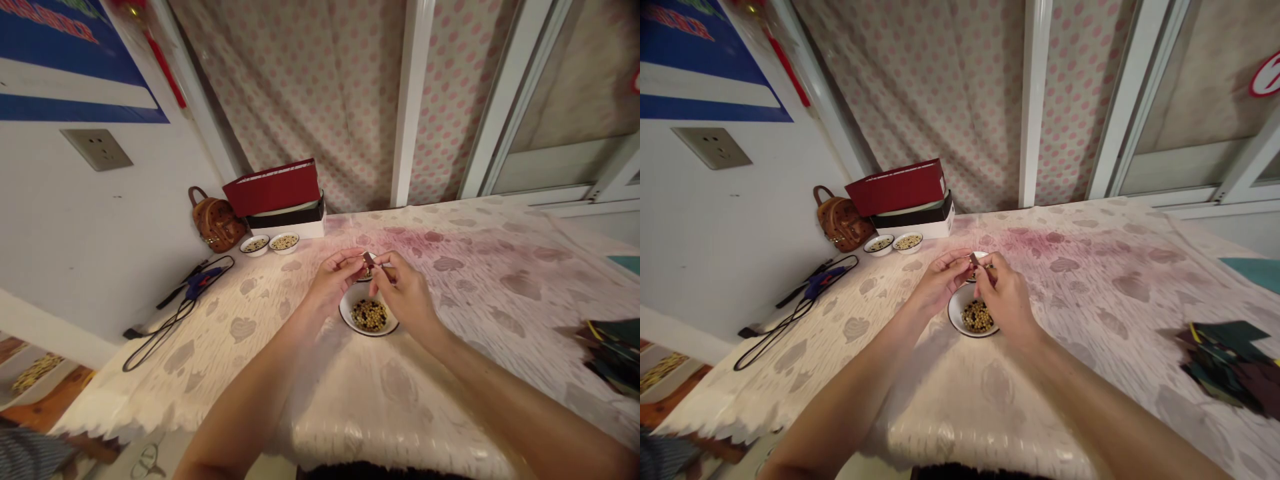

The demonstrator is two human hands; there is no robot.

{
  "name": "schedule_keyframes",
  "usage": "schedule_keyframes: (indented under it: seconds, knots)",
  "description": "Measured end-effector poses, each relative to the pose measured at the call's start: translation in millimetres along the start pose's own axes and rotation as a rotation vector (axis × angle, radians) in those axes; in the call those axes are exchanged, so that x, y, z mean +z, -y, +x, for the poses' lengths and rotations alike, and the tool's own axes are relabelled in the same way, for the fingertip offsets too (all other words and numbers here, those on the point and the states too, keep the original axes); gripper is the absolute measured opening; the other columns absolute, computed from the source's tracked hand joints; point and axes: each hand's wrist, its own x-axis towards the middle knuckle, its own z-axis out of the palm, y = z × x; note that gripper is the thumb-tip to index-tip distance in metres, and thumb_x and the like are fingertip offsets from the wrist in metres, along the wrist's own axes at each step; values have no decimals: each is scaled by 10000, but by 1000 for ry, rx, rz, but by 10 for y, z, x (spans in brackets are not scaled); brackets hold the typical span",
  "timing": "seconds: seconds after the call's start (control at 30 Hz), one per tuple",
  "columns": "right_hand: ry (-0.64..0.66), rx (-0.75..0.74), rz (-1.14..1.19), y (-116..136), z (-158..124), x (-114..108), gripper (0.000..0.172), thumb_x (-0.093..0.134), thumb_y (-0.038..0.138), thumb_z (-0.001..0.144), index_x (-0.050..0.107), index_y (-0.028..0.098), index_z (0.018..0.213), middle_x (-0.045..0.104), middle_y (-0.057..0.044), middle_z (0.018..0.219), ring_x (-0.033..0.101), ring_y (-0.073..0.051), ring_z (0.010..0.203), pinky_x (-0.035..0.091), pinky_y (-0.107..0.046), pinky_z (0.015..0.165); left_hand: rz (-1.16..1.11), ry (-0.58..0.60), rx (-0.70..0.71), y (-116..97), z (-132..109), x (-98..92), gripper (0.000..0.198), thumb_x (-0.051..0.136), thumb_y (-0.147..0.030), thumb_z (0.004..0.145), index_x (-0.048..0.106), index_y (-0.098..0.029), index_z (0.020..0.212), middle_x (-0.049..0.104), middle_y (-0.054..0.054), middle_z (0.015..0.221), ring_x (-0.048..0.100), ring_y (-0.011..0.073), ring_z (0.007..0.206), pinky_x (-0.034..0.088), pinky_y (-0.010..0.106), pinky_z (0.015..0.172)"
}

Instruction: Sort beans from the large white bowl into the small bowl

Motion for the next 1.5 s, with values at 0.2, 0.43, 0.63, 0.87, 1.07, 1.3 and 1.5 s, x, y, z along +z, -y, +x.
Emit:
schedule_keyframes:
  seconds: [0.2, 0.43, 0.63, 0.87, 1.07, 1.3, 1.5]
  knots:
    - [-41, -7, -17, 18, -2, -15, 125, 540, 347, 914, 556, 241, 848, 558, 74, 496, 497, -124, 443, 350, -266, 529, 7, -33, 14, 27, 32, -38, 333, 917, -202, 677, 760, -149, 966, 771, 37, 906, 698, 118, 807, 518, 309, 938]
    - [-207, -39, 35, -51, 61, -89, 60, 561, 290, 896, 546, 241, 865, 539, 70, 554, 484, -119, 480, 343, -257, 514, 475, 159, -33, -124, -14, -121, 240, 839, -229, 750, 759, -146, 960, 767, 61, 919, 691, 148, 852, 514, 314, 883]
    - [-241, -23, 64, -165, 136, -139, 39, 567, 274, 909, 550, 245, 890, 530, 69, 551, 471, -128, 488, 341, -260, 512, 1025, 278, 42, -101, -40, -97, 138, 709, -150, 798, 774, -163, 919, 772, 47, 915, 681, 167, 847, 514, 289, 823]
    - [-244, -25, 40, -136, 149, -173, 41, 563, 282, 896, 555, 243, 889, 557, 52, 576, 495, -141, 516, 335, -271, 527, 1549, 55, 29, -104, 415, -124, 172, 756, -265, 808, 793, -197, 962, 792, 54, 1010, 692, 211, 919, 502, 298, 816]
    - [-232, -34, -13, -140, 139, -180, 59, 551, 298, 909, 546, 244, 885, 554, 50, 582, 493, -144, 522, 331, -272, 536, 1602, 87, 38, 11, 692, -106, 66, 826, -217, 695, 766, -198, 716, 745, 62, 753, 646, 212, 746, 468, 309, 767]
    - [-188, -32, -39, -139, 125, -171, 75, 529, 320, 920, 534, 249, 894, 512, 74, 543, 476, -143, 491, 329, -270, 545, 1510, 38, 114, 71, 700, -222, 43, 746, -147, 762, 770, -183, 767, 753, 65, 819, 640, 196, 752, 462, 304, 769]
    - [-177, -19, -70, -134, 111, -119, 93, 512, 322, 910, 536, 242, 869, 515, 67, 558, 454, -137, 491, 317, -271, 557, 1159, -34, 132, 45, 558, -243, 32, 783, -196, 758, 764, -171, 765, 729, 50, 781, 622, 183, 752, 463, 306, 762]
